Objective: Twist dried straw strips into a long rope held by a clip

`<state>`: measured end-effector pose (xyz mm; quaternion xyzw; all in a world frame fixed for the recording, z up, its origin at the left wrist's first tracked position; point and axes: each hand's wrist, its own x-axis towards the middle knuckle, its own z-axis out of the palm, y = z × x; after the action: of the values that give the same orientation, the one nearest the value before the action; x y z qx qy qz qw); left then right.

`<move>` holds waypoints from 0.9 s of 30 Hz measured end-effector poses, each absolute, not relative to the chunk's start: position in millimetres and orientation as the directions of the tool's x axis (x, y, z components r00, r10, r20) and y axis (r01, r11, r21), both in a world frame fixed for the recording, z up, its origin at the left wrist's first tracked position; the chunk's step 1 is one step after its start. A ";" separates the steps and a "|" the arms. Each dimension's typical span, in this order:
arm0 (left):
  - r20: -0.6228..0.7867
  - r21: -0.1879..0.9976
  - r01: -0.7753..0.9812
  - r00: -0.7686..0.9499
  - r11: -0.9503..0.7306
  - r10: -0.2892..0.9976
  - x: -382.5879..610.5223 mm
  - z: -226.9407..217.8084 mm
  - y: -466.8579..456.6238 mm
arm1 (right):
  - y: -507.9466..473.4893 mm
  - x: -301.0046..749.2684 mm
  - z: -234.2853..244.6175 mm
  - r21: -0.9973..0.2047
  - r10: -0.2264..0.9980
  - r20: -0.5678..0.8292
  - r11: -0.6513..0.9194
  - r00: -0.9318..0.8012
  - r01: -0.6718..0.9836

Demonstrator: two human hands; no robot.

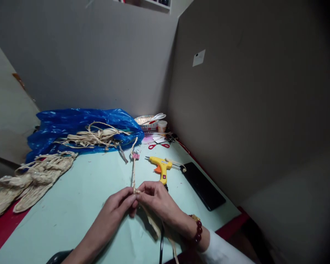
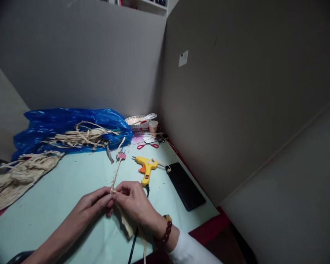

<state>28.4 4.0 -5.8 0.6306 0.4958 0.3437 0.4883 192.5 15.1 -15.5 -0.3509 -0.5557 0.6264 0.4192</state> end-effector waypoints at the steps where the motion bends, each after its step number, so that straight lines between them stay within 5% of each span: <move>1: -0.143 0.977 0.200 0.335 0.078 0.931 30.0 -8.2 7.7 | 14.3 192.6 -16.7 -0.995 0.918 0.046 0.007 -0.395 -0.098; 5: -0.284 0.959 0.106 0.371 0.263 0.884 32.3 -18.1 13.0 | 10.0 194.7 -16.5 -0.984 0.919 0.079 0.133 -0.386 0.116; 13: -0.173 0.931 0.352 0.199 0.094 0.965 25.3 -17.0 5.2 | -15.0 195.0 -11.4 -0.812 0.959 0.136 0.252 -0.248 0.527; 21: -0.160 0.962 0.255 0.221 0.101 0.962 25.7 -11.1 3.0 | -37.8 179.4 -15.0 -0.721 0.947 0.259 0.319 -0.189 0.615; 27: -0.354 0.935 0.057 0.215 0.350 0.910 23.7 -21.0 1.2 | -55.1 157.6 -37.6 -0.182 0.772 0.538 0.497 -0.338 0.848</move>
<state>23.7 1.2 -21.0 0.4586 0.5272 0.3388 0.6301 157.6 -55.1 -37.6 -0.4970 -0.8152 -0.0654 0.2902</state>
